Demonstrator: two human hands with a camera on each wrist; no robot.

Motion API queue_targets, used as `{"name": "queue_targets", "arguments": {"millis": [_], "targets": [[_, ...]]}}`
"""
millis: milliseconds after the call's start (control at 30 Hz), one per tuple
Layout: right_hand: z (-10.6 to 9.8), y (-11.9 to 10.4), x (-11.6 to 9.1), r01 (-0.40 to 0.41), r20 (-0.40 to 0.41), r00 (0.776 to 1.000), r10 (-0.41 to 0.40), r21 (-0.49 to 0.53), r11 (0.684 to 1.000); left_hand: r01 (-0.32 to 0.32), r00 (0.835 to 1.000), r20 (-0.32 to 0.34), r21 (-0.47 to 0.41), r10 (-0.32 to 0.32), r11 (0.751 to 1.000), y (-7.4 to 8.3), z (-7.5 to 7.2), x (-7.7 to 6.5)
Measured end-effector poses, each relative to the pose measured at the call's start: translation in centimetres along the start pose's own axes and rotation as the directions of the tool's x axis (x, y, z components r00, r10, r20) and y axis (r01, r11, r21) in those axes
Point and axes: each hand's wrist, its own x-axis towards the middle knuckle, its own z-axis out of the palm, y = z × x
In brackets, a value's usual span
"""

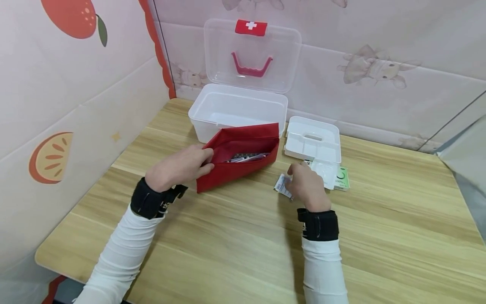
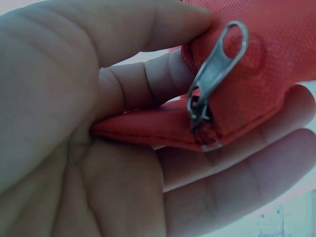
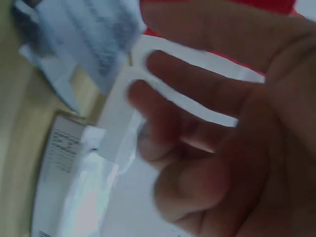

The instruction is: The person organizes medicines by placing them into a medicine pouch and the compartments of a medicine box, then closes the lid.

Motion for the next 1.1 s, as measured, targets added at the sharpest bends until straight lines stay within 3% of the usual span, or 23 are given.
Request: {"name": "queue_targets", "arguments": {"millis": [100, 200, 433, 700, 867, 1000, 1100], "targets": [[0.5, 0.3, 0.4, -0.018, 0.081, 0.997, 0.020, -0.020, 1.000, -0.004, 1.000, -0.003, 0.016, 0.005, 1.000, 0.0, 0.0, 0.0], [0.6, 0.4, 0.5, -0.009, 0.081, 0.997, 0.009, -0.008, 1.000, -0.011, 1.000, -0.006, 0.033, 0.012, 0.999, 0.0, 0.0, 0.0], [0.0, 0.1, 0.2, 0.067, -0.064, 0.996, -0.060, 0.110, 0.992, -0.014, 1.000, -0.009, 0.025, 0.014, 1.000, 0.0, -0.1, -0.1], [0.6, -0.1, 0.7, 0.018, -0.262, 0.965, 0.030, 0.179, 0.984, -0.001, 1.000, 0.002, 0.025, 0.001, 1.000, 0.0, -0.1, -0.1], [1.4, 0.3, 1.1, 0.045, -0.327, 0.945, 0.018, 0.184, 0.982, -0.006, 1.000, -0.004, 0.022, 0.006, 1.000, -0.1, 0.0, -0.1], [1.5, 0.4, 1.0, 0.034, -0.324, 0.946, 0.021, 0.163, 0.986, -0.007, 1.000, -0.006, 0.023, 0.007, 1.000, 0.0, 0.0, -0.1], [1.3, 0.4, 0.8, -0.007, -0.249, 0.968, 0.041, 0.138, 0.990, -0.009, 1.000, -0.005, 0.025, 0.009, 1.000, 0.0, 0.0, 0.0]]}}
